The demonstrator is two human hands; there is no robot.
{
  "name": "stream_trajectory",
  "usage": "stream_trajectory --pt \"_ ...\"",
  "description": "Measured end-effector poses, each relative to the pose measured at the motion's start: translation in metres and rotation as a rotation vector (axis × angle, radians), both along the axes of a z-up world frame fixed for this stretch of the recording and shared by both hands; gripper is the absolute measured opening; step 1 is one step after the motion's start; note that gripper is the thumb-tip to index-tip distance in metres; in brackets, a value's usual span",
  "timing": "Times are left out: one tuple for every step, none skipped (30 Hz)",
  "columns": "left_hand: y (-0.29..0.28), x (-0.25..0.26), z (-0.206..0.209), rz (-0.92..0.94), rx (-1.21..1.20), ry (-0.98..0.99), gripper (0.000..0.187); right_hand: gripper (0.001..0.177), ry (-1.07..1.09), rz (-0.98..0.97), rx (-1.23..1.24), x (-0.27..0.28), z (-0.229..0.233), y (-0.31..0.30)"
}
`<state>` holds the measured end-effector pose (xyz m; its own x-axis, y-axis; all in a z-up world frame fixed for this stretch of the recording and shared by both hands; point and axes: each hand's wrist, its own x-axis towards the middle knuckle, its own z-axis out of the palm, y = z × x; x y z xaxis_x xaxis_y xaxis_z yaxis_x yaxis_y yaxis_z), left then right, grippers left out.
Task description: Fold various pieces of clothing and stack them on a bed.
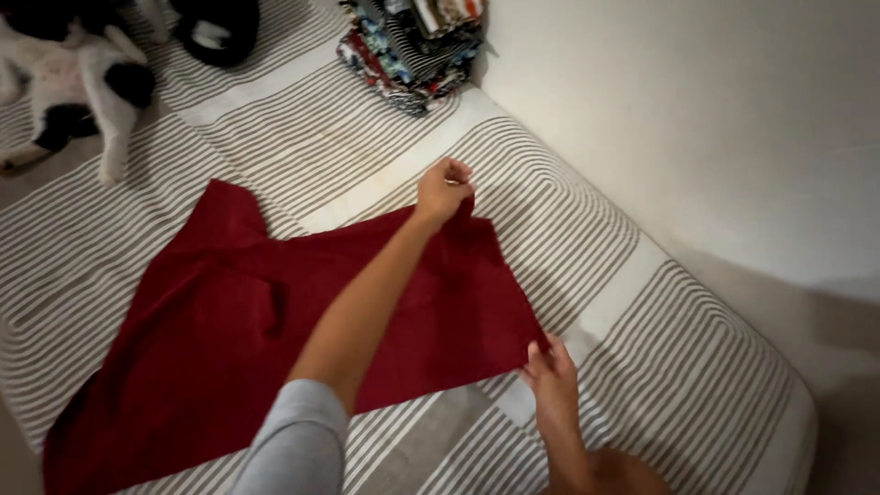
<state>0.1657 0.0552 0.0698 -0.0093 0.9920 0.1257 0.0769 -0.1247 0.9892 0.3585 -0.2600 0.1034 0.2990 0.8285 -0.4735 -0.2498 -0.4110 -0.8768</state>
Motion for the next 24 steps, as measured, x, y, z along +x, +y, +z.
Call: stream_trajectory --pt "0.0 0.012 -0.012 -0.01 0.001 -0.004 0.028 0.039 -0.004 -0.01 0.001 0.009 -0.031 -0.007" --pt "0.001 0.024 -0.025 -0.018 0.031 0.085 0.028 0.037 -0.054 -0.052 -0.047 0.019 -0.062 -0.013" --pt "0.0 0.035 -0.037 -0.026 0.059 0.177 0.029 0.035 -0.1 -0.093 -0.099 0.028 -0.093 -0.021" --pt "0.0 0.038 -0.053 -0.035 0.058 0.175 0.029 0.035 -0.102 -0.102 -0.101 0.028 -0.098 -0.022" --pt "-0.001 0.041 -0.069 -0.042 0.091 0.243 0.028 0.034 -0.091 -0.124 -0.134 0.027 -0.104 -0.025" --pt "-0.001 0.044 -0.086 -0.049 0.125 0.31 0.028 0.033 -0.08 -0.147 -0.166 0.025 -0.11 -0.027" --pt "0.0 0.042 -0.082 -0.058 0.128 0.312 0.028 0.033 -0.077 -0.155 -0.165 0.027 -0.106 -0.024" --pt "0.002 0.038 -0.077 -0.03 0.159 0.348 0.027 0.034 -0.046 -0.169 -0.19 0.028 -0.103 -0.021" --pt "0.001 0.031 -0.074 -0.001 0.186 0.385 0.027 0.035 -0.014 -0.179 -0.219 0.026 -0.1 -0.02" --pt "-0.002 0.025 -0.057 -0.007 0.184 0.389 0.027 0.035 -0.009 -0.184 -0.223 0.019 -0.075 -0.014" --pt "-0.007 0.018 -0.04 0.017 0.176 0.472 0.026 0.037 -0.087 -0.162 -0.279 0.012 -0.049 -0.008" --pt "-0.012 0.01 -0.023 0.041 0.169 0.556 0.025 0.041 -0.165 -0.14 -0.335 0.005 -0.023 -0.003" --pt "-0.012 0.007 -0.018 0.04 0.166 0.558 0.025 0.041 -0.163 -0.14 -0.339 0.006 -0.028 -0.004" --pt "-0.012 0.004 -0.012 0.033 0.123 0.702 0.03 0.041 -0.274 -0.117 -0.333 0.006 -0.032 -0.004" --pt "-0.012 0.002 -0.005 0.027 0.081 0.844 0.037 0.042 -0.388 -0.095 -0.323 0.007 -0.037 -0.005" --pt "-0.011 0.003 -0.003 0.025 0.081 0.844 0.037 0.042 -0.388 -0.097 -0.325 0.012 -0.041 -0.008" --pt "-0.009 0.005 -0.001 -0.037 -0.018 0.889 0.034 0.04 -0.471 -0.073 -0.298 0.016 -0.044 -0.011" --pt "-0.007 0.006 0.002 -0.099 -0.117 0.932 0.031 0.038 -0.555 -0.048 -0.27 0.021 -0.047 -0.014" --pt "-0.004 0.008 -0.004 -0.101 -0.118 0.931 0.031 0.038 -0.556 -0.049 -0.273 0.022 -0.044 -0.014" --pt "-0.002 0.009 -0.009 -0.15 -0.134 0.887 0.024 0.036 -0.611 -0.011 -0.301 0.023 -0.04 -0.015" --pt "0.0 0.01 -0.014 -0.197 -0.15 0.844 0.017 0.033 -0.665 0.03 -0.328 0.023 -0.037 -0.015" --pt "-0.004 0.011 -0.011 -0.198 -0.151 0.842 0.017 0.033 -0.666 0.03 -0.33 0.024 -0.034 -0.016" --pt "-0.007 0.009 -0.007 -0.21 -0.112 0.806 0.019 0.033 -0.699 0.057 -0.349 0.024 -0.031 -0.016" --pt "-0.011 0.007 -0.002 -0.221 -0.072 0.769 0.02 0.032 -0.732 0.085 -0.367 0.023 -0.027 -0.015"
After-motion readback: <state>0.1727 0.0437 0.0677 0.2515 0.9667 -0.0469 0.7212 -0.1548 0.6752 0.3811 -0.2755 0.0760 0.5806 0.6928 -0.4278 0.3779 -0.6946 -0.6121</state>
